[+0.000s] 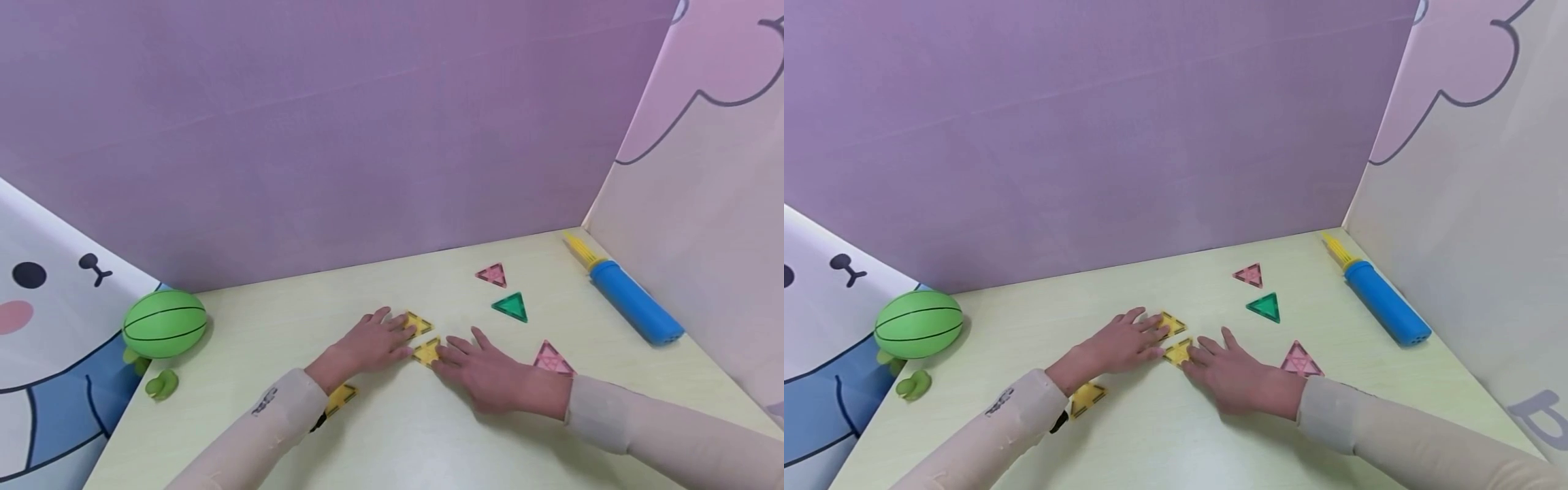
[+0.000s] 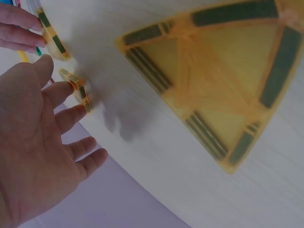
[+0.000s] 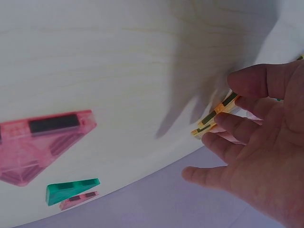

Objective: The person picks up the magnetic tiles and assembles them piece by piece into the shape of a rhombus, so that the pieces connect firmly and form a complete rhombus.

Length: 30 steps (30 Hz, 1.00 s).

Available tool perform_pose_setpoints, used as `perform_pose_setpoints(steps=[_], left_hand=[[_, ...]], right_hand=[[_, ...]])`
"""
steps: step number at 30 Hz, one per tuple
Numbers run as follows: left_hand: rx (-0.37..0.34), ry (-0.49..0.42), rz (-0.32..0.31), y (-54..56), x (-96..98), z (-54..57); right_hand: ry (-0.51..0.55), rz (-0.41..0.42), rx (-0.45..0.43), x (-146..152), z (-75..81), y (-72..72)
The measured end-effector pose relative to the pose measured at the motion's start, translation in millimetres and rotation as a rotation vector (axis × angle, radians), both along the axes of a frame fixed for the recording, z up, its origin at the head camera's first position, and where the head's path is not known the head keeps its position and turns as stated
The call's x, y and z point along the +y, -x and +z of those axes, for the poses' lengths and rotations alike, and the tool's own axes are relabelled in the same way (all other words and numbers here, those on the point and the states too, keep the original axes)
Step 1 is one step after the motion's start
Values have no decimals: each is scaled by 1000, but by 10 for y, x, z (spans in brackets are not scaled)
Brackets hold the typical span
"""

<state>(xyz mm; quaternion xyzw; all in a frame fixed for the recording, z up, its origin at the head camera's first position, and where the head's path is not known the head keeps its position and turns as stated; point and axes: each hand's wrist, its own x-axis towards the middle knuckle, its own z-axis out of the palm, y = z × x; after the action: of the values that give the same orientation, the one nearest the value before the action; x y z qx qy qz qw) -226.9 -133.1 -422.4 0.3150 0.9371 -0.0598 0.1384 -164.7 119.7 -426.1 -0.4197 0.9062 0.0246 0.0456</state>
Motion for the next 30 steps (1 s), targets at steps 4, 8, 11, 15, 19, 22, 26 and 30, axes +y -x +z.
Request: perform_pose_setpoints(steps=[4,8,11,15,19,22,26,30], left_hand=[[12,3,-10,-35,22,34],[31,17,-29,-55,50,36],[39,31,-46,-63,74,28],[50,48,-50,-76,91,21],[49,56,-48,-84,86,6],[33,44,-46,-87,76,-12],[45,-14,-19,-81,76,-19],[129,-90,123,-67,120,-8]], right_hand=[[-4,1,10,-27,-3,15],[-11,-9,4,-50,-4,35],[-19,-22,-12,-61,-5,53],[-21,-33,-19,-69,-6,60],[-16,-41,-23,-77,-4,56],[-14,-41,-25,-79,-6,54],[-17,-37,-44,-59,25,93],[19,-34,-35,-44,127,265]])
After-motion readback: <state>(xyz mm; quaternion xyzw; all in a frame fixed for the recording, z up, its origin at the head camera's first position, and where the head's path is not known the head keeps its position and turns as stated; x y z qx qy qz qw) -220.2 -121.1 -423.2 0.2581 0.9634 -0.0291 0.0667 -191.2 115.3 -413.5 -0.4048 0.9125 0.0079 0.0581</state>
